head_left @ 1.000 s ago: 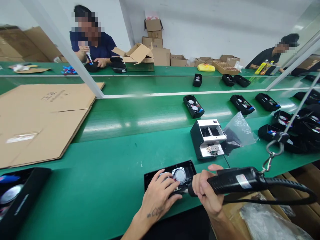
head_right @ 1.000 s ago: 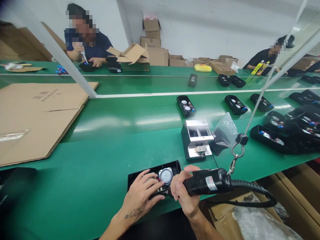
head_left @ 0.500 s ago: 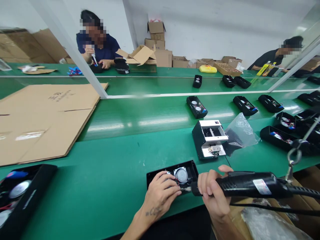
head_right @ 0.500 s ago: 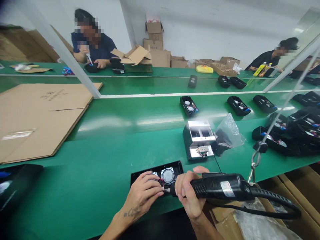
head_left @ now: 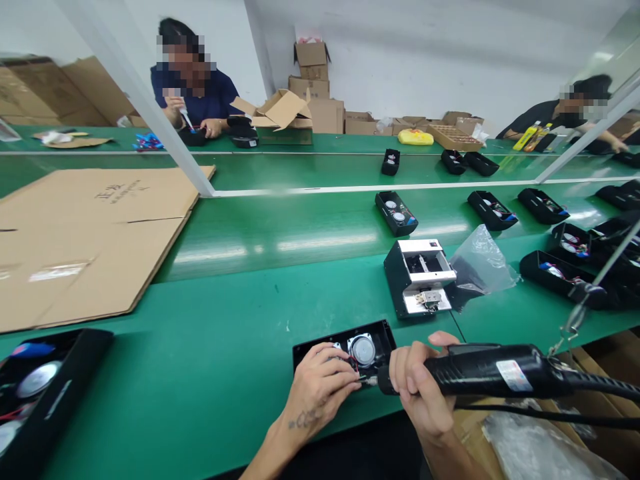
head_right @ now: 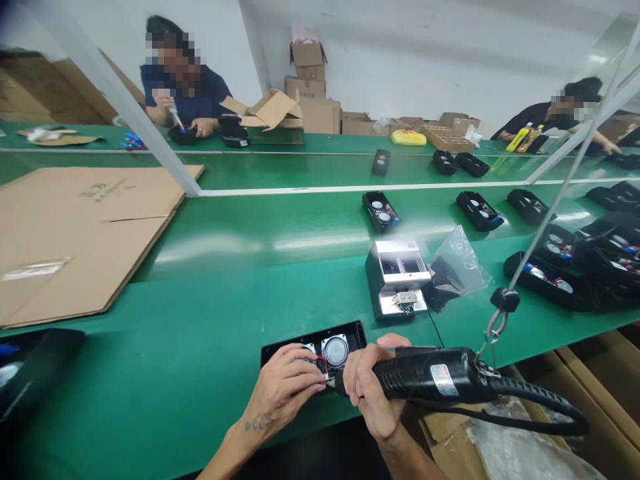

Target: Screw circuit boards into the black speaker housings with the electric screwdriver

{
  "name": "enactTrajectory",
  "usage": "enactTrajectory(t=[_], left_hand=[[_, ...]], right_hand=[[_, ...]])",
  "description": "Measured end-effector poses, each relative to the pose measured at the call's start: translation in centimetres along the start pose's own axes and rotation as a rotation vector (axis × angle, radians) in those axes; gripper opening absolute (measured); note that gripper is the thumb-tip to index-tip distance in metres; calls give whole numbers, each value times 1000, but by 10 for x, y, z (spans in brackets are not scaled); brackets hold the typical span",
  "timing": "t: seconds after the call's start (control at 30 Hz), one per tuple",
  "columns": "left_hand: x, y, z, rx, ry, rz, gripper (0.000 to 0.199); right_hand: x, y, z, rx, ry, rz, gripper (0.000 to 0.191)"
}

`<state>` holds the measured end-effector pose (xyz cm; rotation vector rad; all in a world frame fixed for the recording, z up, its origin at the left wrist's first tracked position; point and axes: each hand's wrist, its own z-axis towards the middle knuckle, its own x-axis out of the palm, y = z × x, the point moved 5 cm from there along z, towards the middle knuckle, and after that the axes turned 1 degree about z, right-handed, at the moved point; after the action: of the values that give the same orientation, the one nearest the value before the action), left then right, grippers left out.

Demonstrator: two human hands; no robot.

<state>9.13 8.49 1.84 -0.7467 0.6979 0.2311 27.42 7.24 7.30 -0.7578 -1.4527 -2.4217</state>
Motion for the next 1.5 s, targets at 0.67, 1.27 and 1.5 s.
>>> enactTrajectory(t=[0.67, 1.27, 1.5], left_hand=[[6, -2, 1, -3, -28, 14, 23], [6, -4, -1, -19, -6, 26, 13], [6, -2, -2, -8, -8, 24, 12]], right_hand=[[3, -2, -5, -10, 81, -68, 27], [2, -2, -6, 3, 78, -47, 27], [1, -8, -9, 7, 137, -48, 33]])
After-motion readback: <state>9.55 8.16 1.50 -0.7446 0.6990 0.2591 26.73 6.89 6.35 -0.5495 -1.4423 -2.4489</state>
